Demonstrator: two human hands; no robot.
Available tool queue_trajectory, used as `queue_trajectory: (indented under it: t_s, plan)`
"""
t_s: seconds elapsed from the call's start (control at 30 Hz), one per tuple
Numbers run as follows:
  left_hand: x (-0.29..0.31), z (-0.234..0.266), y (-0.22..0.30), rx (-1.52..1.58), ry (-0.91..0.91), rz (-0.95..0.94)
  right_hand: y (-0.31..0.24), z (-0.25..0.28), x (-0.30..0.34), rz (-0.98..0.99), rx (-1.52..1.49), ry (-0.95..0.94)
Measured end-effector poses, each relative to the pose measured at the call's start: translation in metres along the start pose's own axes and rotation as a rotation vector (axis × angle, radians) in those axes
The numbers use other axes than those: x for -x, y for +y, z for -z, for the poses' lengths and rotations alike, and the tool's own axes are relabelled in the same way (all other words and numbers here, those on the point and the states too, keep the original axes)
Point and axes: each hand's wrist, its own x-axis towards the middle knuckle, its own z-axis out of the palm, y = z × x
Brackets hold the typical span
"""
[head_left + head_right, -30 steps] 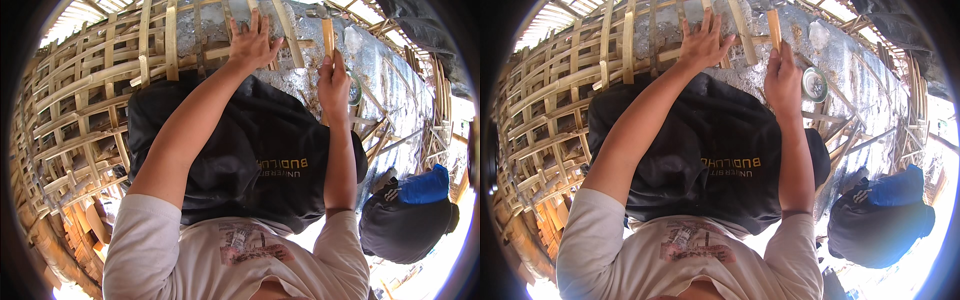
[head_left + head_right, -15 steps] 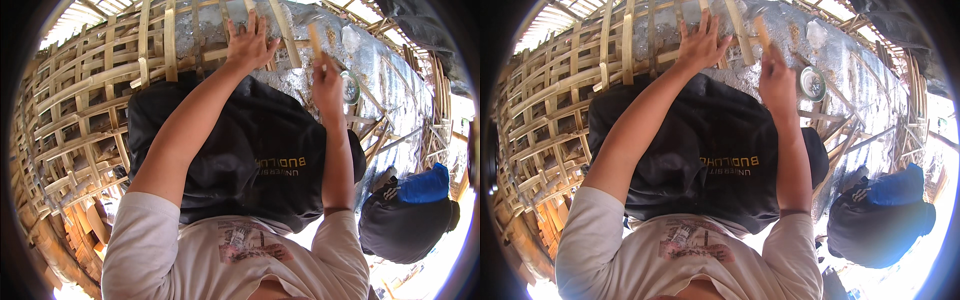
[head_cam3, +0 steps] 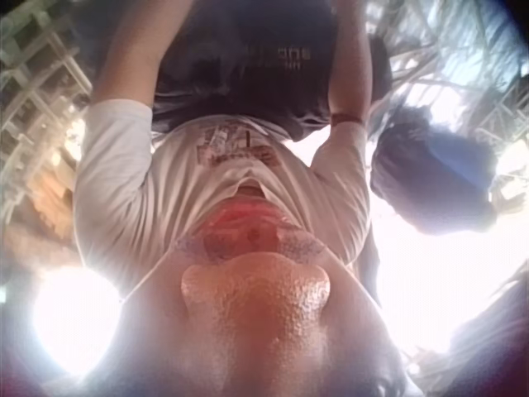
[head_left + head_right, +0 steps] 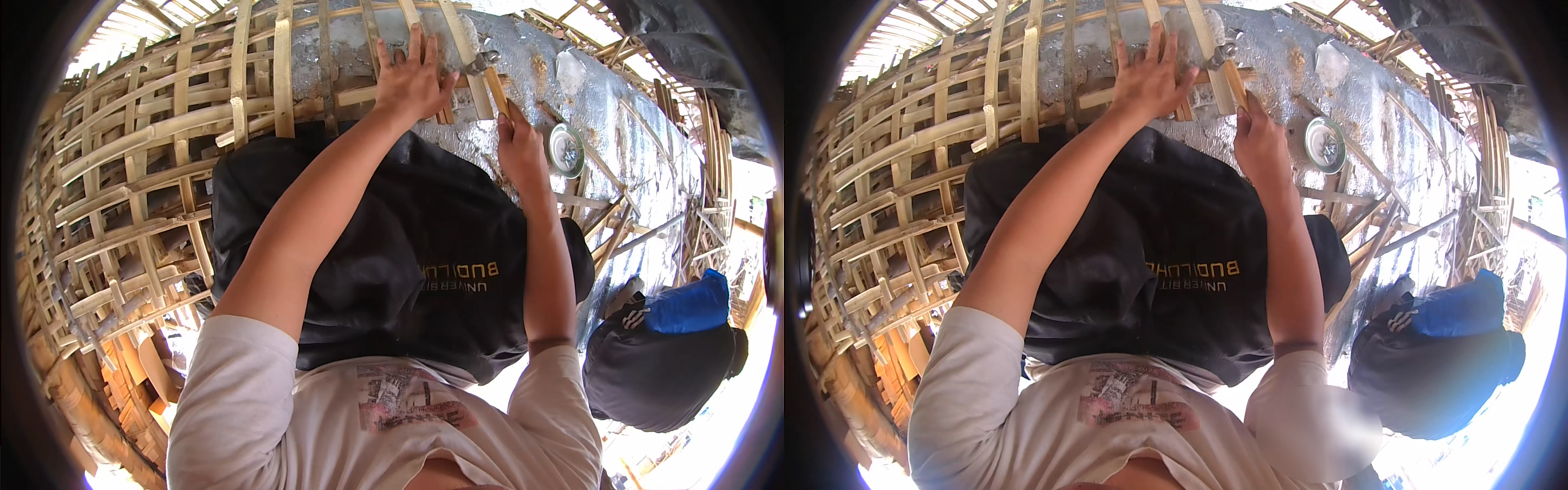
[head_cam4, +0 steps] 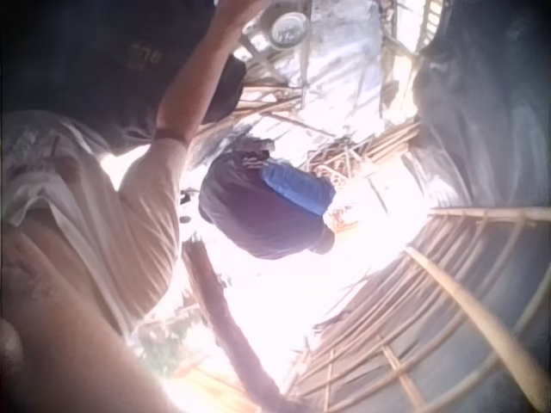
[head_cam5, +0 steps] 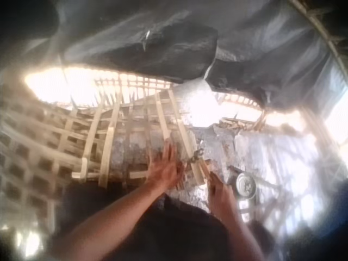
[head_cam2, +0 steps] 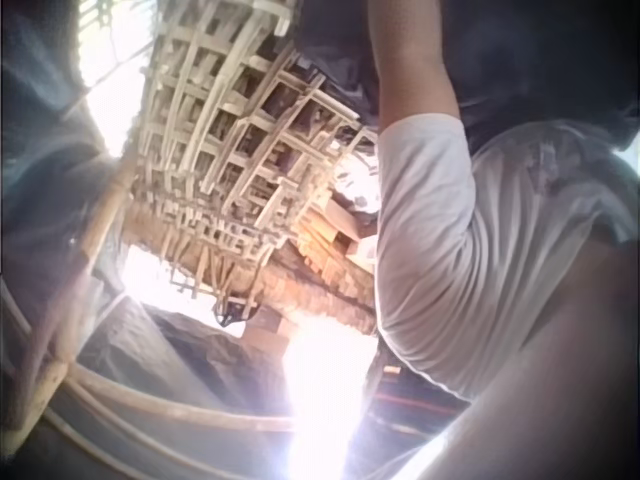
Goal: The person constructs a bamboo lattice structure, placing thin bamboo strips over a curved frame and securing them using a hammer. They handle the strips by hand and repeatedly strike the junctions to fix the pieces in place.
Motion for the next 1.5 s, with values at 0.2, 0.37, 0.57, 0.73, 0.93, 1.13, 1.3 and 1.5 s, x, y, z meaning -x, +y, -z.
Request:
queue_trajectory:
  t_s: [0.2, 0.37, 0.57, 0.73, 0.93, 1.13, 1.3, 1.5]
  plan:
    - [0.001, 0.011, 0.002, 0.058, -0.105, 0.023, -0.033, 0.035, 0.003, 0.021, -0.156, 0.115]
    - [-0.002, 0.015, 0.003, 0.074, -0.133, 0.025, -0.037, 0.037, 0.007, 0.050, -0.185, 0.216]
    - [0.000, -0.002, -0.004, 0.010, -0.025, -0.006, -0.012, 0.028, 0.003, 0.190, -0.019, 0.077]
    - [-0.003, 0.010, 0.003, 0.050, -0.104, 0.008, -0.042, 0.045, 0.003, 0.060, -0.264, 0.229]
    - [0.000, 0.002, -0.001, 0.049, -0.083, -0.011, 0.000, 0.009, 0.003, 0.108, -0.042, 0.084]
    - [-0.001, -0.003, -0.007, -0.004, -0.020, -0.020, -0.037, 0.045, 0.007, 0.097, -0.308, 0.250]
    - [-0.002, 0.002, -0.001, 0.021, -0.085, -0.015, -0.007, 0.012, 0.011, 0.078, -0.168, 0.150]
    - [0.000, 0.001, -0.004, -0.008, -0.088, 0.004, -0.024, 0.028, 0.008, 0.036, -0.202, 0.152]
